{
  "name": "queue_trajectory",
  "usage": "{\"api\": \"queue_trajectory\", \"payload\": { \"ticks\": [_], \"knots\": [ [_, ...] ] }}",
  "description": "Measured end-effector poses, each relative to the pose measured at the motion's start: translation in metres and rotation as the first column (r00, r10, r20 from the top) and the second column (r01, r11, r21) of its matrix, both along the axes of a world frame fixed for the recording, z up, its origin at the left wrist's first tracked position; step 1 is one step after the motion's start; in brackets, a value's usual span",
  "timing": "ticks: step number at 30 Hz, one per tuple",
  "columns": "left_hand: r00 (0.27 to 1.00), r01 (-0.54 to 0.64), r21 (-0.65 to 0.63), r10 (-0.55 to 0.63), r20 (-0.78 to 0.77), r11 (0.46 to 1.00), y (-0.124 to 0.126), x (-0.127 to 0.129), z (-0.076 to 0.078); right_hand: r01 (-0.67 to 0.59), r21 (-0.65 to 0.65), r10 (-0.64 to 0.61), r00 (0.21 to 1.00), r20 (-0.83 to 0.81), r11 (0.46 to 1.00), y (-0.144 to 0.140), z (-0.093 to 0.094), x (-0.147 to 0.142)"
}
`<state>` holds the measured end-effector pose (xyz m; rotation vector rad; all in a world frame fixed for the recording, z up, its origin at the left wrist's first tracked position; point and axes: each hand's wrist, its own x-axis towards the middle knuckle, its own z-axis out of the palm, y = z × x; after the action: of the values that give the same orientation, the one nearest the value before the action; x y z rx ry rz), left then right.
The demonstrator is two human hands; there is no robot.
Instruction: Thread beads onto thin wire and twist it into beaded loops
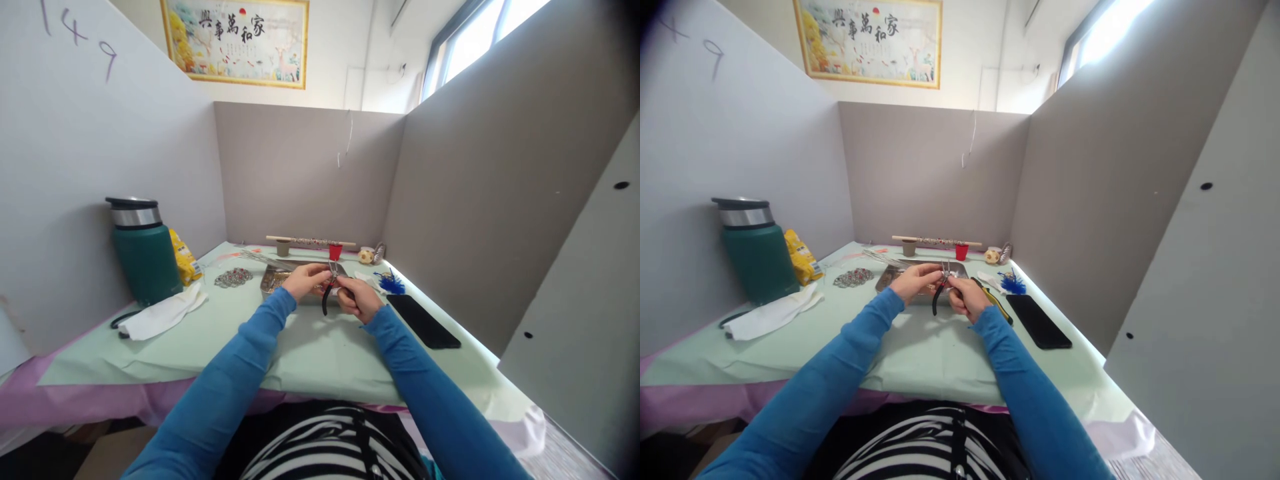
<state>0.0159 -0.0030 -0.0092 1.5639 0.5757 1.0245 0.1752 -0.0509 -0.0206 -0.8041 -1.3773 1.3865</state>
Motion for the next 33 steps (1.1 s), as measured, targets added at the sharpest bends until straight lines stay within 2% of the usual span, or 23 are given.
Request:
{"api": "queue_trajectory", "payload": {
  "ticks": [5,10,14,17,19,21,23,27,29,31,33],
  "knots": [
    [0.996,0.088,-0.022,-0.087,0.015,0.996,-0.005,-0.001,0.004,-0.008,0.015,0.008,1.000,-0.021,1.000,0.001,-0.001,0.001],
    [0.991,0.128,-0.019,-0.127,0.050,0.992,-0.007,0.001,0.005,-0.093,0.012,0.093,0.994,-0.049,0.996,0.003,-0.003,0.004],
    [1.000,-0.007,0.026,0.006,0.030,1.000,-0.006,0.003,0.004,-0.191,-0.035,0.189,0.981,-0.044,0.981,0.006,-0.004,0.005],
    [0.986,-0.136,-0.001,0.135,0.099,0.991,-0.008,0.006,0.005,-0.244,-0.091,0.239,0.969,-0.059,0.966,0.007,-0.005,0.005],
    [0.973,-0.185,-0.011,0.185,0.135,0.983,-0.009,0.007,0.007,-0.261,-0.114,0.253,0.964,-0.080,0.959,0.007,-0.004,0.005],
    [0.968,-0.223,0.035,0.217,0.123,0.974,-0.009,0.008,0.007,-0.287,-0.134,0.273,0.955,-0.111,0.949,0.008,-0.004,0.005],
    [0.954,-0.298,0.152,0.289,0.074,0.942,-0.009,0.008,0.006,-0.348,-0.151,0.330,0.935,-0.132,0.925,0.009,-0.004,0.007],
    [0.865,-0.453,0.453,0.502,0.013,0.768,-0.011,0.008,0.005,-0.453,-0.148,0.434,0.889,-0.144,0.879,0.012,-0.005,0.010],
    [0.851,-0.466,0.509,0.525,0.033,0.724,-0.013,0.008,0.006,-0.490,-0.138,0.468,0.868,-0.163,0.861,0.012,-0.004,0.011],
    [0.877,-0.438,0.496,0.477,0.055,0.750,-0.014,0.008,0.007,-0.518,-0.112,0.492,0.848,-0.196,0.848,0.010,-0.002,0.011],
    [0.926,-0.365,0.403,0.372,0.063,0.839,-0.013,0.008,0.008,-0.524,-0.088,0.497,0.840,-0.219,0.847,0.007,0.000,0.011]
  ]
}}
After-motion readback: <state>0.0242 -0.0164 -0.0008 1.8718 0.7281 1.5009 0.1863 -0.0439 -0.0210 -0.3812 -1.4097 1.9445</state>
